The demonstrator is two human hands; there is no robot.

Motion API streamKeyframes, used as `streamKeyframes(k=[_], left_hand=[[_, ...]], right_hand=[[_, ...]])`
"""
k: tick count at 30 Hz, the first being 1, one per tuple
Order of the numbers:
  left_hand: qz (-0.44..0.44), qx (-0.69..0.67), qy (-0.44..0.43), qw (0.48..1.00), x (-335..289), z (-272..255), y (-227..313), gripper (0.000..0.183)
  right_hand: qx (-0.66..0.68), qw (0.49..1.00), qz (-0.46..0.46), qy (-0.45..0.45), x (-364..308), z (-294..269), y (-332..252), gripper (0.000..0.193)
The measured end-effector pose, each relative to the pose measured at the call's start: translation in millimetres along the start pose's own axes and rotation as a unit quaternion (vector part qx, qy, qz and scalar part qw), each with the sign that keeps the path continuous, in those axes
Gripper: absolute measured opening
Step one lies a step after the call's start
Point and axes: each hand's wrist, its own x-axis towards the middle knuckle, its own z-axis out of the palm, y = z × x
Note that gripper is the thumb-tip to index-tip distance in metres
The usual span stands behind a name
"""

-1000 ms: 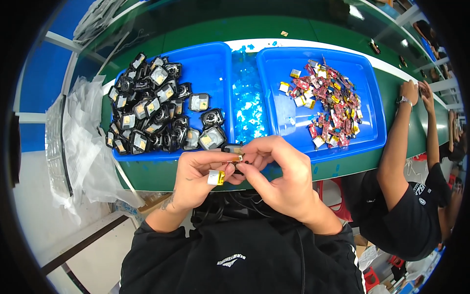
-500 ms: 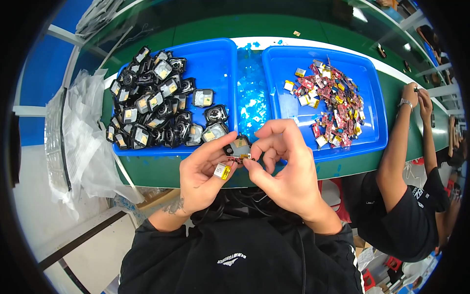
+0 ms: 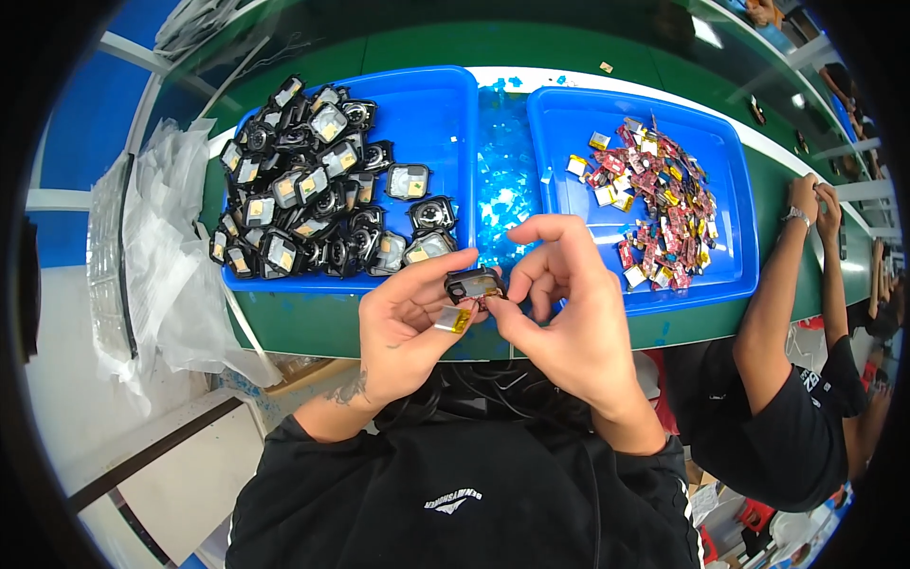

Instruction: Manually assembling the internal components, circuit boards, and batteries into smartwatch housing units at a factory assembly line.

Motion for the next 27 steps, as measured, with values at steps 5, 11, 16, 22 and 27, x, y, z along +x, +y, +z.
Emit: streamKeyframes(k=[5, 11, 16, 22, 27], left_hand=[[-0.028, -0.012, 0.017, 0.999, 0, 1, -2, 0.055], [-0.031, -0.031, 0.054, 0.998, 6, 4, 0, 0.055], [-0.012, -0.037, 0.094, 0.995, 10, 3, -2, 0.044], [0.028, -0.061, 0.154, 0.986, 10, -6, -1, 0.038], [0.030, -0.058, 0.143, 0.988, 9, -7, 0, 0.039]], right_hand=[[0.005, 1.000, -0.002, 0.029, -3, 8, 8, 0.048], [0.054, 0.995, -0.041, 0.070, -8, 14, 16, 0.040], [-0.064, 0.995, -0.039, 0.061, 4, -3, 34, 0.006], [-0.249, 0.944, -0.216, 0.015, 13, 1, 40, 0.024], [-0.272, 0.945, -0.173, 0.048, 12, 4, 45, 0.029]])
